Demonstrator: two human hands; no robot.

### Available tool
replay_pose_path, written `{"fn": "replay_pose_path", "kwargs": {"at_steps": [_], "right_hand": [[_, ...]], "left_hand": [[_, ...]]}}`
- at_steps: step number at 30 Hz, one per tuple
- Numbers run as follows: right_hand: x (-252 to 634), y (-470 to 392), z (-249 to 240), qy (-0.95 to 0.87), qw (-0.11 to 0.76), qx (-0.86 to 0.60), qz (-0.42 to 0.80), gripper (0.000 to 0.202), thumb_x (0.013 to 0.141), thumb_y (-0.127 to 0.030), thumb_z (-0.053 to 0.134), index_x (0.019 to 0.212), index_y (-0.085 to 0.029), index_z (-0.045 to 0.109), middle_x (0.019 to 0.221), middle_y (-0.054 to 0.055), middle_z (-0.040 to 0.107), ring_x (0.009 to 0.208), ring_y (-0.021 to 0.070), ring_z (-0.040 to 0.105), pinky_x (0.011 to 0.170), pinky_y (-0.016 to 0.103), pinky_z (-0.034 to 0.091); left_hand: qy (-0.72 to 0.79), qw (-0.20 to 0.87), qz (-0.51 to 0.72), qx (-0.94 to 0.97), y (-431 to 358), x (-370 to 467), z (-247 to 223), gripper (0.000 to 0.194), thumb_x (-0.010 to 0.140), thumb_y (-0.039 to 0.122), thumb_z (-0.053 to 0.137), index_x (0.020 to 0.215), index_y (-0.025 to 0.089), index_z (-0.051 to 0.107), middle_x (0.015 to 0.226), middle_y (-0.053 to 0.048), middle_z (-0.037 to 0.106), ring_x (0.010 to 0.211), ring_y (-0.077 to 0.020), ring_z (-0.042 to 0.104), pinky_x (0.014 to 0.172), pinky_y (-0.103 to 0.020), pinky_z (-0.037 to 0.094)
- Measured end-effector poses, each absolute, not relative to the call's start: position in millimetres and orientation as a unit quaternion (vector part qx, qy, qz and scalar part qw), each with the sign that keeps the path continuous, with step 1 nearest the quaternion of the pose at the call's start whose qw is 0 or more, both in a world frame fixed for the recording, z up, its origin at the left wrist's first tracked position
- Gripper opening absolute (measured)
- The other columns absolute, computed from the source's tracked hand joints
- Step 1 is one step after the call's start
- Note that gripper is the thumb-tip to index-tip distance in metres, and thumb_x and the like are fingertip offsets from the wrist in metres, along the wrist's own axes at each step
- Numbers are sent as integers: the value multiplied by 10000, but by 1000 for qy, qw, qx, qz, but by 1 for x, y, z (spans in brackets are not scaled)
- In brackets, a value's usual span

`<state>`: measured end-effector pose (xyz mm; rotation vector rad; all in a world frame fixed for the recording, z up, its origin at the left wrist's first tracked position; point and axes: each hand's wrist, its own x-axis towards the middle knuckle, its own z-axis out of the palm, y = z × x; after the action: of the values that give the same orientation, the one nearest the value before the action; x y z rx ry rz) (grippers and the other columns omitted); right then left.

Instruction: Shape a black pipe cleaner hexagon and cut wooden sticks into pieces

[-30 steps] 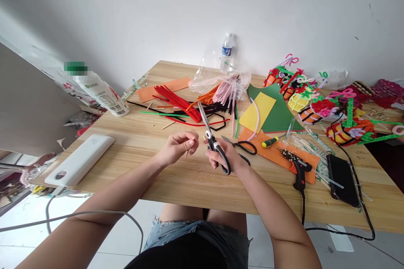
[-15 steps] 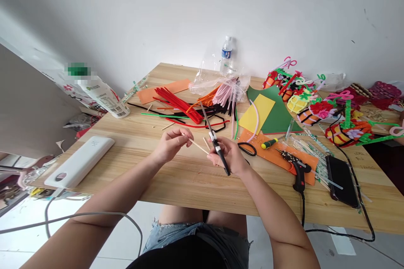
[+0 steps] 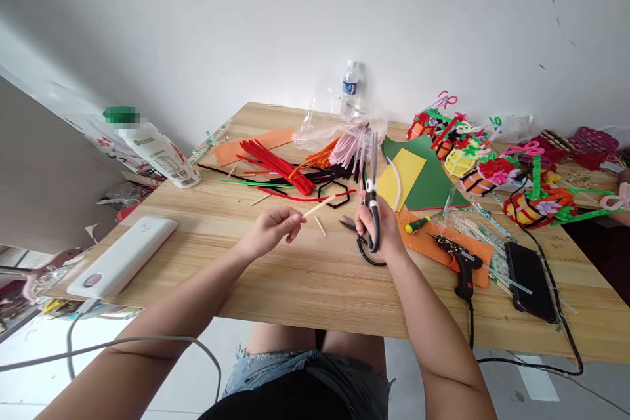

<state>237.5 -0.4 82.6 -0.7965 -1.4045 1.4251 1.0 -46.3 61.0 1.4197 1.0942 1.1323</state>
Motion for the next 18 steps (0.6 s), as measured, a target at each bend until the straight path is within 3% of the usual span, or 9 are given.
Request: {"fn": "replay_pose_path", "kwargs": {"at_steps": [3,5,7,18], "right_hand": [[245,-4,90,-625,365,-284,628,408,798,-441,651,1094,-192,522,619,-40,539,469,91,495,446,225,395],[245,-10,92,-642,254,-281,667,425,775,-425,679,1091,-178,537,645,-33,546,470,92,514,439,225,407],[241,-16,90,-642,201,-292,679,407,776,-405,682,1083,-175,546,638,-45,529,467,84,513,437,213,412],[228,-16,76,-634,153,-303,695,417,811,-394,652,1140,-161,546,627,-53,517,467,75,490,439,196,418]], "left_hand": [[403,609,486,481,-44,0,65,422,779,547,608,854,137,544,496,23,572,383,-91,479,433,-219,295],[375,641,492,454,-44,1,67,421,760,522,646,867,128,547,494,15,587,379,-94,496,421,-211,286],[357,659,493,443,-44,2,69,418,749,497,670,877,112,567,490,12,587,383,-94,499,409,-206,283],[325,696,480,424,-47,4,67,404,739,446,701,908,88,621,448,26,550,364,-62,407,368,-186,256]]}}
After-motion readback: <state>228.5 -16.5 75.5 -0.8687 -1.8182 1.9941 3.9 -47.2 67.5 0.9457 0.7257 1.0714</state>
